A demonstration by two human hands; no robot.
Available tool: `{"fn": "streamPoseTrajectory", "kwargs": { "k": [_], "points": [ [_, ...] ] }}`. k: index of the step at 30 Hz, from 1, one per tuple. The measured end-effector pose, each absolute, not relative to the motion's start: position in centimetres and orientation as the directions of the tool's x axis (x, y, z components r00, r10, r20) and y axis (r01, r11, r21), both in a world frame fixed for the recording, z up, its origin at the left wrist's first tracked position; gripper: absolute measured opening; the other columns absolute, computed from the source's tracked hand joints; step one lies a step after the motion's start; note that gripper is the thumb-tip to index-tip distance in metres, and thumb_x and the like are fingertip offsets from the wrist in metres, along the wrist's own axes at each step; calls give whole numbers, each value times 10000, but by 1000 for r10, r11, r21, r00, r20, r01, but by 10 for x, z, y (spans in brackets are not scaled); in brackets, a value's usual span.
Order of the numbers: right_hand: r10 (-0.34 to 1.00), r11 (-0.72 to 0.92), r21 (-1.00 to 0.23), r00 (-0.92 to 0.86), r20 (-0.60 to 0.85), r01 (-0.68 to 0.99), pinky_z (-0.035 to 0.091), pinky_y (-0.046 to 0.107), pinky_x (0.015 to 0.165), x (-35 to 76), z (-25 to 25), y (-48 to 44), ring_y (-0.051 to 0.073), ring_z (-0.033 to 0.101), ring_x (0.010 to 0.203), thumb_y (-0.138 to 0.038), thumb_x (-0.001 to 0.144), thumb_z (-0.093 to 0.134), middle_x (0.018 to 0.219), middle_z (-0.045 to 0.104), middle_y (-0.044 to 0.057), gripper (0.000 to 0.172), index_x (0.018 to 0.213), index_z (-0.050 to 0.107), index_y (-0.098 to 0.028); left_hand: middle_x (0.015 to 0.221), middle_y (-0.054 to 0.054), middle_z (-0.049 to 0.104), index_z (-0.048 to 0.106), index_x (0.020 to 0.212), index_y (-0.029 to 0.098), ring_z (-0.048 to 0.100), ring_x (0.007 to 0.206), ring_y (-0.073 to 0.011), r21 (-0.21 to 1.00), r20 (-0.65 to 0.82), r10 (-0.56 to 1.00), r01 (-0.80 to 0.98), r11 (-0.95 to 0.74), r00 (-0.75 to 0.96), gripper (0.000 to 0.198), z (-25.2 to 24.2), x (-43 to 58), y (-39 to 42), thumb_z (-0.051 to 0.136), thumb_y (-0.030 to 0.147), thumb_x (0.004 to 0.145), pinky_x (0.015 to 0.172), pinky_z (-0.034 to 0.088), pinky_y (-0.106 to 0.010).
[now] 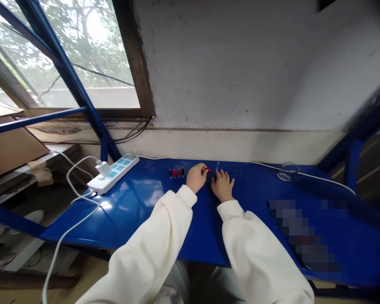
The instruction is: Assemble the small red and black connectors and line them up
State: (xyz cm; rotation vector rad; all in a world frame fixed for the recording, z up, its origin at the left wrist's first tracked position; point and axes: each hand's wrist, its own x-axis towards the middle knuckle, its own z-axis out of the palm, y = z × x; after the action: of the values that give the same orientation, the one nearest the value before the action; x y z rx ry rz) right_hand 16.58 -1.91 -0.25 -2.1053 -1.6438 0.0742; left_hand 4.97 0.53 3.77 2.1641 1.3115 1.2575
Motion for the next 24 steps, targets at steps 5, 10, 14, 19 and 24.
{"fn": "streamPoseTrajectory", "kwargs": {
  "k": [5, 10, 14, 19, 24],
  "points": [
    [944, -191, -377, 275, 184, 906, 97, 572, 977, 166, -8, -10, 249, 177, 1273, -311, 846, 287, 1379, 277, 102, 467, 1282, 361, -162, 700, -20, 561, 541, 799, 168, 539, 594, -102, 845, 471, 882, 292, -449, -7, 95, 29, 29, -15, 518, 236, 737, 577, 451, -233],
    [948, -205, -361, 276, 158, 910, 85, 585, 972, 168, -10, -1, 247, 159, 1277, -341, 858, 257, 1380, 277, 87, 467, 1291, 346, -190, 622, 10, 517, 499, 755, 152, 495, 443, -69, 952, 301, 949, 99, -291, -99, 82, 10, 26, -19, 533, 210, 708, 460, 422, -208],
    [952, -209, -349, 271, 140, 914, 66, 586, 972, 168, -10, 5, 244, 134, 1284, -351, 864, 238, 1386, 264, 83, 473, 1301, 330, -196, 615, 14, 523, 502, 751, 153, 499, 438, -65, 945, 328, 938, 60, -323, -110, 99, 8, 26, -20, 552, 220, 698, 466, 418, -204],
    [953, -204, -368, 270, 139, 907, 56, 589, 966, 168, -8, 7, 236, 159, 1271, -331, 865, 230, 1367, 294, 89, 464, 1291, 341, -183, 597, 18, 527, 498, 746, 153, 498, 435, -67, 947, 318, 943, 73, -311, -102, 115, 6, 27, -20, 558, 238, 696, 473, 413, -205],
    [894, -89, -445, 269, 358, 891, 191, 510, 941, 168, 0, -2, 237, 354, 1135, -289, 841, 302, 1195, 478, 114, 380, 1159, 468, -162, 599, 20, 529, 496, 751, 151, 496, 439, -63, 949, 313, 945, 77, -306, -97, 114, 4, 27, -19, 557, 232, 698, 486, 421, -207]
  ]
}}
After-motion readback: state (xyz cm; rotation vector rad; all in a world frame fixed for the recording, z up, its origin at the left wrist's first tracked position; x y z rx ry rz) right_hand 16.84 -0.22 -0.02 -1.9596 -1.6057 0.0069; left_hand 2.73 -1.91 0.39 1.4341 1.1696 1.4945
